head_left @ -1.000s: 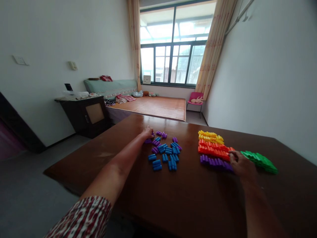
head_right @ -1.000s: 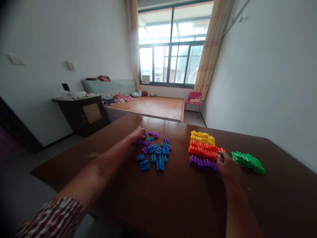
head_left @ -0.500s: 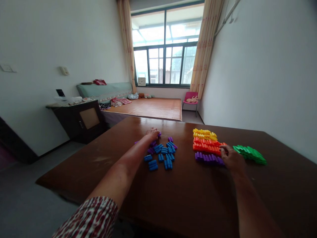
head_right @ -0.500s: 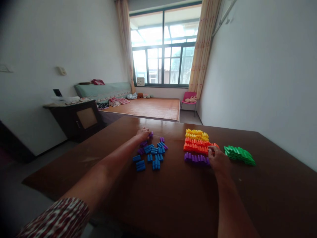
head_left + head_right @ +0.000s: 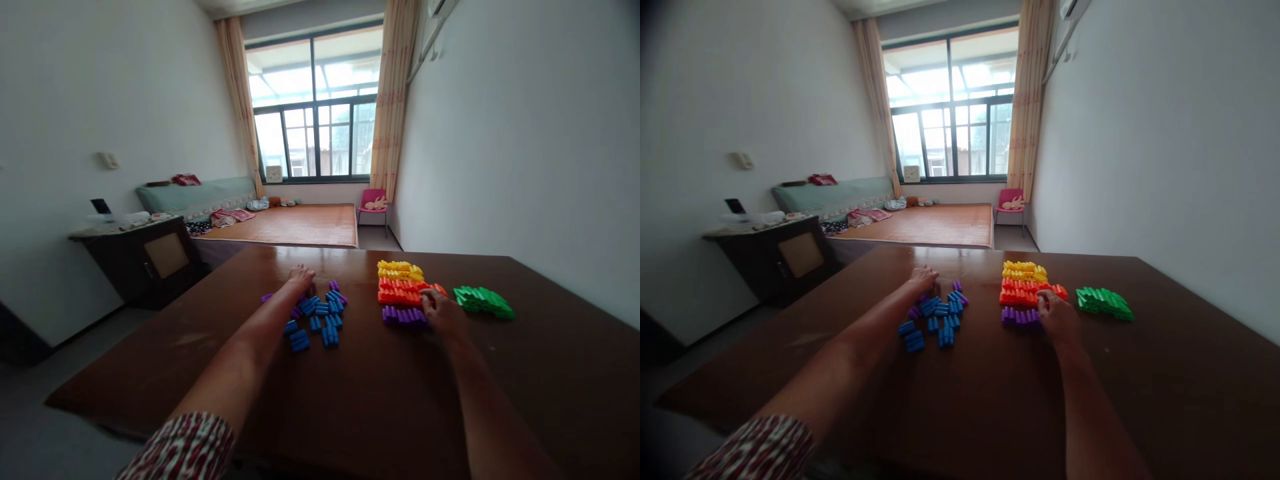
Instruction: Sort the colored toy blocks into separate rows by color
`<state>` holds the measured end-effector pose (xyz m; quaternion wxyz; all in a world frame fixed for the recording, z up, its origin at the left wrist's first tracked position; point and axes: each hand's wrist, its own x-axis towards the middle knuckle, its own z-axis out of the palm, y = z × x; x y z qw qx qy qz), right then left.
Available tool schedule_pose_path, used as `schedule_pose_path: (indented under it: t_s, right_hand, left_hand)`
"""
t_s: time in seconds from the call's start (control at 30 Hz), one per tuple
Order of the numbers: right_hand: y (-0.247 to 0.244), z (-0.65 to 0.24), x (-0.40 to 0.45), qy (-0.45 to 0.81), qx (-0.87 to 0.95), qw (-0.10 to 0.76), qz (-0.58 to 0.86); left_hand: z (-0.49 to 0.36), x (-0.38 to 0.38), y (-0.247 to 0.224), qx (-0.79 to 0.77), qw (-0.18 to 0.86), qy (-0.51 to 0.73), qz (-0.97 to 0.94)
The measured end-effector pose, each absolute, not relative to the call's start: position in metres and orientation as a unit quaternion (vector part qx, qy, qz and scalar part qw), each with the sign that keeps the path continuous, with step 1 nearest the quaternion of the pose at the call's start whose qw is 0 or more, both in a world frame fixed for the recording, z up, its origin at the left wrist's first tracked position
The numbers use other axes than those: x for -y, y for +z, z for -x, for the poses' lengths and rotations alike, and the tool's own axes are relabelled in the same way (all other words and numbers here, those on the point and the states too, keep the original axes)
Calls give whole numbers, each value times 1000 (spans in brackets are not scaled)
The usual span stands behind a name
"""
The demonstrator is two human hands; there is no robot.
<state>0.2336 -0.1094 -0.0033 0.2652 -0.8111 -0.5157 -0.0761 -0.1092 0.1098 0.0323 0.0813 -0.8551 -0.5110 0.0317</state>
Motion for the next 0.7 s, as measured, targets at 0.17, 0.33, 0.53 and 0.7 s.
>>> schedule_pose_path:
  t_s: [0.17,0.33,0.53,0.7]
  right_hand:
    - [4,-225,114,-59,514,276,810]
    - [9,-214,117,-52,521,276,806]
    - [8,-210,116,-31,533,304,789]
    - [9,-195,113,83,582,438,680]
  left_hand:
    - [119,-109,29,537,79,12,840]
    - [128,-103,30,567,52,27,822]
    - [127,-95,44,578,18,-17,815]
    - [88,-56,56,423,-263,-166,851]
